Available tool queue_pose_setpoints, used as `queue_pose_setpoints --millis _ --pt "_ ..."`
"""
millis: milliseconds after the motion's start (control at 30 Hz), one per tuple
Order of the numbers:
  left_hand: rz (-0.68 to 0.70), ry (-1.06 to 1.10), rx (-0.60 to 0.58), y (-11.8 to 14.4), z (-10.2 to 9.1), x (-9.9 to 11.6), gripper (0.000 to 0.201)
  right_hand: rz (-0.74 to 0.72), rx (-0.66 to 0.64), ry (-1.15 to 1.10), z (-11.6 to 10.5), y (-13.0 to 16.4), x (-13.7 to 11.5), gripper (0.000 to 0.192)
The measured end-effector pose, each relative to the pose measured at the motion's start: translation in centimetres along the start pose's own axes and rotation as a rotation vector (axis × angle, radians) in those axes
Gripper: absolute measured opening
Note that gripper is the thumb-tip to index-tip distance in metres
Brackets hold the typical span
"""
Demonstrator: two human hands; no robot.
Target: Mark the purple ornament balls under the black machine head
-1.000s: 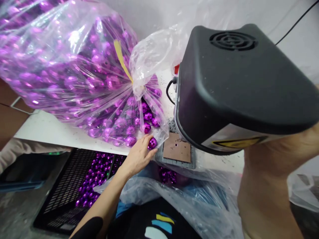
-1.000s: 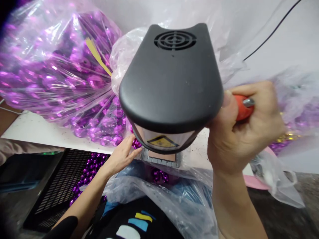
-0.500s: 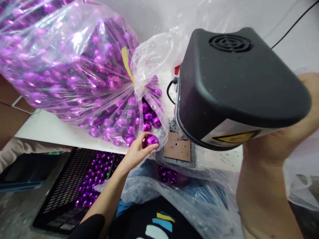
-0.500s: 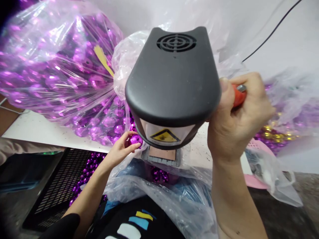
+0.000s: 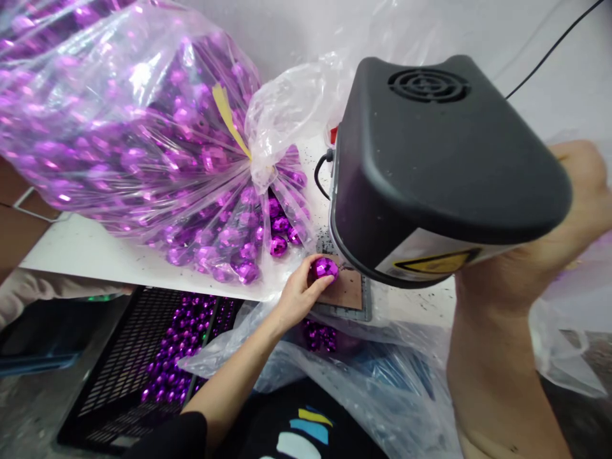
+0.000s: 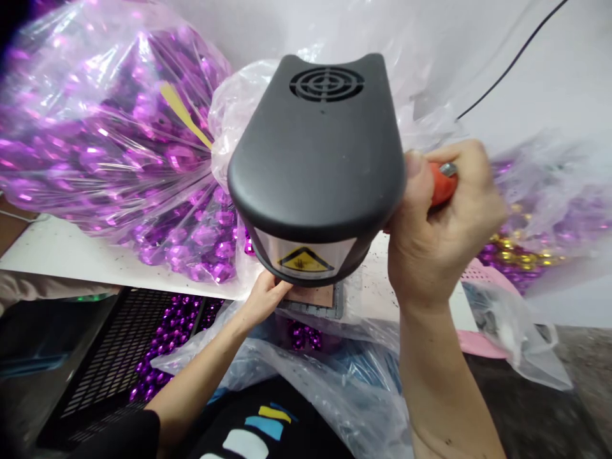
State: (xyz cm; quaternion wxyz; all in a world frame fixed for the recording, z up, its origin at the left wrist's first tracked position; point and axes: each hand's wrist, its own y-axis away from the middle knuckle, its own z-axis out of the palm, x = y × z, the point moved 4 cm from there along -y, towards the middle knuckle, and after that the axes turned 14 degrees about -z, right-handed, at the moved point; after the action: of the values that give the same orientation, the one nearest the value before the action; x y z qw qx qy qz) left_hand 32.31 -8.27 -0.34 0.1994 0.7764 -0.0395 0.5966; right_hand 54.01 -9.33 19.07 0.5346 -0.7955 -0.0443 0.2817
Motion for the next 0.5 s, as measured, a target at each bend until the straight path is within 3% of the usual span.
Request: queue_pose_setpoints --millis 100,367,500 --pt "0.069 -0.196 0.080 -0.5 0.4 0.3 0.038 0.036 -0.012 -0.042 0.1 0.0 -0.1 0.043" --pt "0.276 -0.417 0.119 0.3 1.7 0.7 0.038 0.026 -0.016 -0.057 0.3 -0.1 -0.5 0.041" --pt "0.270 -0.487 0.110 -0.1 2.3 0.6 0.043 0.008 -0.014 -0.002 0.0 0.0 -0.5 0.048"
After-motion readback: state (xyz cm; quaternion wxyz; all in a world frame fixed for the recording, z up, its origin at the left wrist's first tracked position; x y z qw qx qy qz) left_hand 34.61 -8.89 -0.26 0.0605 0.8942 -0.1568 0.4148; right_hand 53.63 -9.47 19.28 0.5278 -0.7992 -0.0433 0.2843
